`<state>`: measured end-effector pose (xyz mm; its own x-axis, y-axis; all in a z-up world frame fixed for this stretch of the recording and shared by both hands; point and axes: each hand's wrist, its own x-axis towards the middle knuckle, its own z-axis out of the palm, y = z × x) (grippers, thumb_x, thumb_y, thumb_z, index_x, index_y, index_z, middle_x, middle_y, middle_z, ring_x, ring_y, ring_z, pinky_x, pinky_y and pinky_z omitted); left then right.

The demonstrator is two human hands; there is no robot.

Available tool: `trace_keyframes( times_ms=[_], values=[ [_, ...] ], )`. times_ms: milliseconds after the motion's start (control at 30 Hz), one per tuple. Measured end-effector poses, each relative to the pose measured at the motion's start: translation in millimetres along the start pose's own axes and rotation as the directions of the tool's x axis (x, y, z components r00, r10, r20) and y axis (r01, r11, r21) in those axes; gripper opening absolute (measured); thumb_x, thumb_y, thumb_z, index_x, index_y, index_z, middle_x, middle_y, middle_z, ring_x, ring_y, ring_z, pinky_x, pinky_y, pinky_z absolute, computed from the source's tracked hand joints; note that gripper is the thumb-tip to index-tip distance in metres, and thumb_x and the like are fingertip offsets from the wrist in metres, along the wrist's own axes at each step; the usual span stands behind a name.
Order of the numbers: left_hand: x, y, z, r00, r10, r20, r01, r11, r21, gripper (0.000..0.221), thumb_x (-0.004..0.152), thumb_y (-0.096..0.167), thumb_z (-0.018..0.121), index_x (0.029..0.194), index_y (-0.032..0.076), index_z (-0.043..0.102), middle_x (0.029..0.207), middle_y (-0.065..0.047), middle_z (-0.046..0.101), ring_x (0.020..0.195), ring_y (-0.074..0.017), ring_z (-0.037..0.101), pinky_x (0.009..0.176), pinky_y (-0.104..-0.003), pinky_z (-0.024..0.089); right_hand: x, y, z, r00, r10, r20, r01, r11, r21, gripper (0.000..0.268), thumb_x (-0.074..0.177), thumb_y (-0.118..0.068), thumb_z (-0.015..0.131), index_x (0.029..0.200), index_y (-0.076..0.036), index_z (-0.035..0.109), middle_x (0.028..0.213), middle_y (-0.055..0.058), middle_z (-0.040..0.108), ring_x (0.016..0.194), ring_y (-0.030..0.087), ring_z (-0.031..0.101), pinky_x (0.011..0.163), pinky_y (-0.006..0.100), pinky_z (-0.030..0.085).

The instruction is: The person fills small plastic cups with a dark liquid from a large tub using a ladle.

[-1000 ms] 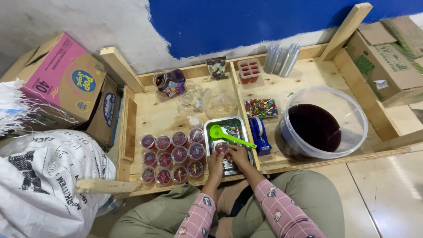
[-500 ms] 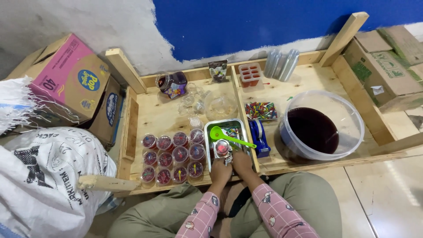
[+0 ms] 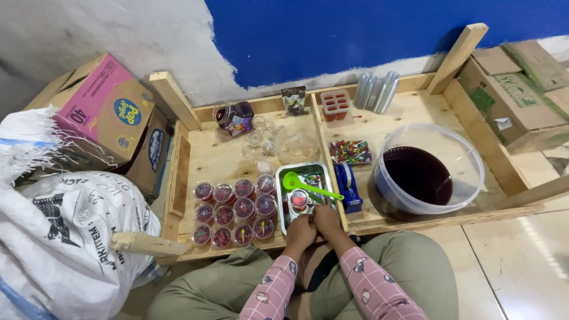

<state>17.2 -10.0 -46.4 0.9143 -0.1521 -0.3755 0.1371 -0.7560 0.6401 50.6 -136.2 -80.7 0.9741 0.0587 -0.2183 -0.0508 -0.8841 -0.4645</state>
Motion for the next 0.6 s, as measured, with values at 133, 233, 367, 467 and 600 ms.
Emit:
trace_keyframes(
  times_ms=[133,233,367,467,600],
  values=[
    [-10,9,-9,1.0,-0.006,0.002,0.005,1.0,0.014,0.038,0.096,0.025,0.051,0.129,0.012,0.065,0.119,-0.012,0.067,0.118,-0.0336,0.064,0.094,-0.049,0.055,9,17,18,0.999,0.043,-0.009,-0.043,0.999,0.01,0.016,0.088,-0.014,0.062,0.085,-0.012,0.078,0.084,0.014,0.072,0.092,0.037,0.074,0.08,0.044,0.06],
    [-12,5,-6,0.991,0.079,-0.111,-0.079,0.997,0.011,0.031,0.092,0.02,0.06,0.12,0.012,0.07,0.109,-0.009,0.068,0.109,-0.0312,0.067,0.09,-0.044,0.057,1,6,0,0.999,0.041,-0.003,-0.041,0.999,-0.002,0.016,0.09,-0.011,0.064,0.092,-0.008,0.079,0.093,0.017,0.074,0.096,0.039,0.075,0.084,0.043,0.061],
    [-23,5,-6,0.906,0.244,-0.346,-0.279,0.959,-0.055,0.024,0.085,0.009,0.069,0.109,0.009,0.073,0.1,-0.011,0.068,0.095,-0.0343,0.069,0.085,-0.045,0.058,-4,-1,-15,0.997,0.076,-0.035,-0.074,0.996,0.049,0.013,0.089,-0.013,0.068,0.092,-0.008,0.08,0.095,0.018,0.073,0.095,0.04,0.074,0.085,0.046,0.061],
    [-25,4,-6,0.81,0.357,-0.465,-0.44,0.894,-0.081,0.028,0.081,0.004,0.072,0.108,0.013,0.073,0.099,-0.011,0.066,0.088,-0.0355,0.07,0.082,-0.047,0.057,-4,-6,-20,0.993,0.115,-0.038,-0.108,0.98,0.165,0.015,0.092,-0.014,0.067,0.096,-0.006,0.078,0.103,0.02,0.067,0.101,0.045,0.071,0.089,0.051,0.059],
    [-16,0,-6,0.761,0.268,-0.591,-0.386,0.919,-0.081,0.031,0.08,0.006,0.073,0.11,0.014,0.073,0.105,-0.007,0.066,0.087,-0.0287,0.071,0.079,-0.043,0.058,5,-2,-11,0.97,0.178,-0.167,-0.085,0.889,0.451,0.013,0.088,-0.023,0.073,0.094,-0.012,0.079,0.101,0.018,0.062,0.105,0.048,0.066,0.097,0.05,0.054]
  ],
)
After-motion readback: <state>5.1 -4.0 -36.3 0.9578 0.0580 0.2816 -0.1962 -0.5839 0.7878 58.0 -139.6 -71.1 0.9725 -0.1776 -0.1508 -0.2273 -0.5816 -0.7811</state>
